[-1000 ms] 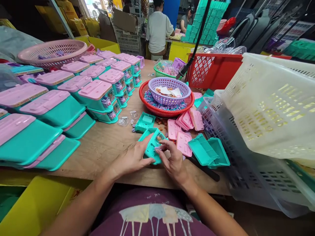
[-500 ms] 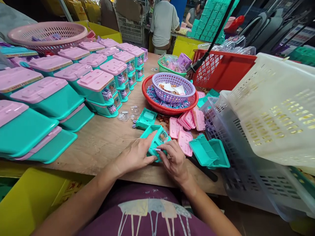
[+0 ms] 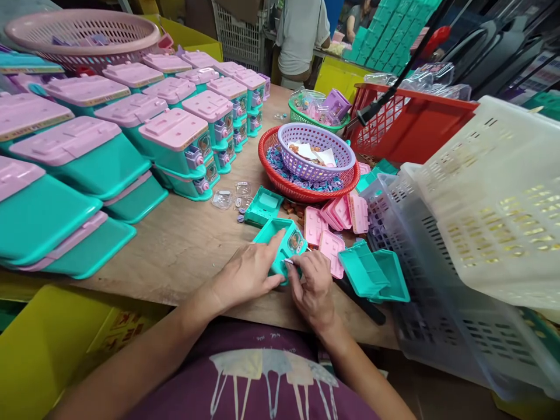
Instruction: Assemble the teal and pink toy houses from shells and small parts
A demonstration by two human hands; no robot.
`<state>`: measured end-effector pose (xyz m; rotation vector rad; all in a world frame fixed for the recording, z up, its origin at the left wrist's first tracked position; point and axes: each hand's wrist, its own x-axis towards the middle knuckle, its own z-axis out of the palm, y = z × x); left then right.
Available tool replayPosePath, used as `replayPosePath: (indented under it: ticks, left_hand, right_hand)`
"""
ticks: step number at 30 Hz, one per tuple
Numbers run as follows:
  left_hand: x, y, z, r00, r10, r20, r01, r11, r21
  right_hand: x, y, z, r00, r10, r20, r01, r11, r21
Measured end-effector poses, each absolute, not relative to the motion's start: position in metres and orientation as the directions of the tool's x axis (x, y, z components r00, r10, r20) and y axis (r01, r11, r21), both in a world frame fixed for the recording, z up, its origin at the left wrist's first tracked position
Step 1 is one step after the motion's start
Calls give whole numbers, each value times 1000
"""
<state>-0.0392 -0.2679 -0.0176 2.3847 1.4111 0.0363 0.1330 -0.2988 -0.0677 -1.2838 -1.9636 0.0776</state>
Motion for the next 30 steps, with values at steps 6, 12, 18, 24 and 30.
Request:
replayPosePath:
  ticks: [6,12,18,24,30]
  left_hand:
    - [-33,-269,-9,521,831,-194,837,-454,305]
    - [-30,-271,-17,563,805,-186,796,-467,385]
    - [-28,-265,-32,575,806,-139,774,-481,412]
    - [-10,-262,-35,583,790,-191,812,-560,166]
    - [-22,-265,-67,658,752,50,745,-659,103]
  right_hand:
    - [131,-304,-59,-260,795,549,810,489,-325]
    - [125,-311,-57,-246,800,548,830,466,-307]
    - [117,-312,-69,-160,838,522,881,359,-307]
    - [125,-312,-91,-197,879,433,892,344,-292]
    - [142,-329,-94,-195,902,385,888,329,-323]
